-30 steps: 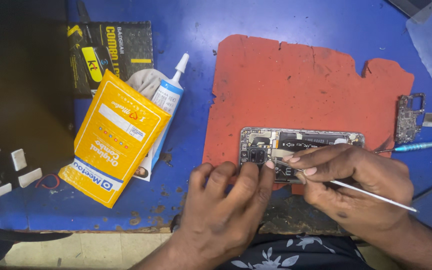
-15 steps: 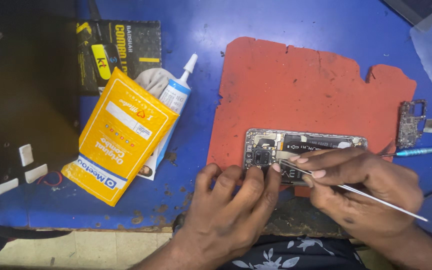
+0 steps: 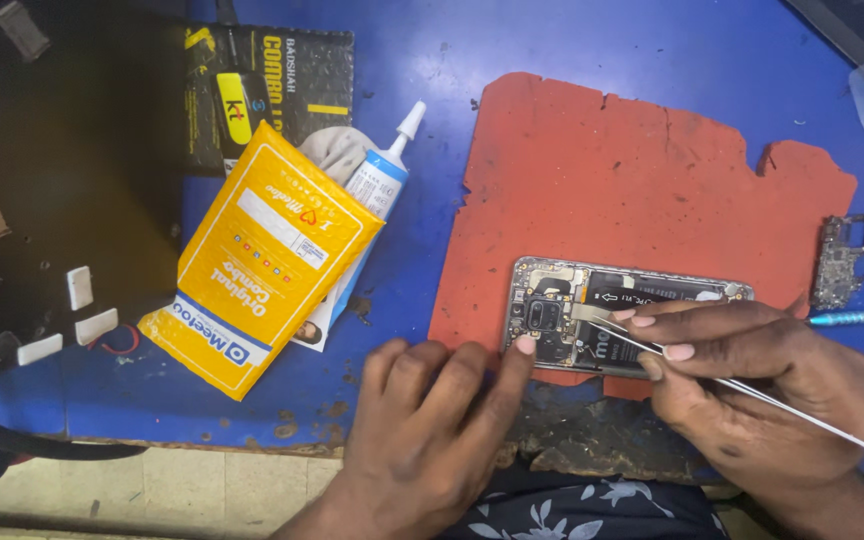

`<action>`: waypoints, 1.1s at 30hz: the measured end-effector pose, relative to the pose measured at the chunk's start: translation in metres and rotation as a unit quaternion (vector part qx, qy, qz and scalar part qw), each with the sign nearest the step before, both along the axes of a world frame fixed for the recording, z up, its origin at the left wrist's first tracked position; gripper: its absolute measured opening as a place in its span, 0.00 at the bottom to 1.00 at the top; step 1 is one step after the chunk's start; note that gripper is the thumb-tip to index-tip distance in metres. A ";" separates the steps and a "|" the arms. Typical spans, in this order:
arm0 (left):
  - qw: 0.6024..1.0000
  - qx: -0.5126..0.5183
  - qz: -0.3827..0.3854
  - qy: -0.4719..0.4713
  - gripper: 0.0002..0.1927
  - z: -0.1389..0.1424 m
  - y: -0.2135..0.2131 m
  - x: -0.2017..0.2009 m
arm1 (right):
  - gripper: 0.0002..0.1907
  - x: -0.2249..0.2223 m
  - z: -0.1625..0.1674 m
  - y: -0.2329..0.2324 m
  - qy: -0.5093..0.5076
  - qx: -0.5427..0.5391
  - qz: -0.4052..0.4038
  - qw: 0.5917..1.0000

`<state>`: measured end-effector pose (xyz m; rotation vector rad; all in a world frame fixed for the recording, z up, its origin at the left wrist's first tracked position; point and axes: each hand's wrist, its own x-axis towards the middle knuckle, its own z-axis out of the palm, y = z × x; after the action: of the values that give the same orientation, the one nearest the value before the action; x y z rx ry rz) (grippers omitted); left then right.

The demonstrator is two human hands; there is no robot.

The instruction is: The person uses tweezers and a screwdriver to remove and reposition small components inside a disassembled smartphone. They handle a metal bracket and a camera module, placing them on the workbench and then reattaching them to the phone chassis.

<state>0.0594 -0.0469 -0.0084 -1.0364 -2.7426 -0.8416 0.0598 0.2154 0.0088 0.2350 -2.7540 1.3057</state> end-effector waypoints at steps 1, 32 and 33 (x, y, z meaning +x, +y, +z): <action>1.000 -0.005 0.001 -0.006 0.27 0.000 0.001 0.000 | 0.10 0.000 0.000 -0.001 -0.004 0.008 0.000 1.000; 0.994 0.041 -0.032 -0.098 0.44 0.063 0.045 -0.032 | 0.09 0.000 0.104 0.068 -0.037 0.170 -0.183 0.967; 0.993 0.040 -0.031 -0.109 0.44 0.065 0.050 -0.032 | 0.10 -0.004 0.109 0.074 -0.034 0.165 -0.187 0.968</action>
<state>0.0272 0.0027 0.0570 -1.0799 -2.8366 -1.1274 0.0555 0.2890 0.1180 -0.3038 -2.8665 0.7771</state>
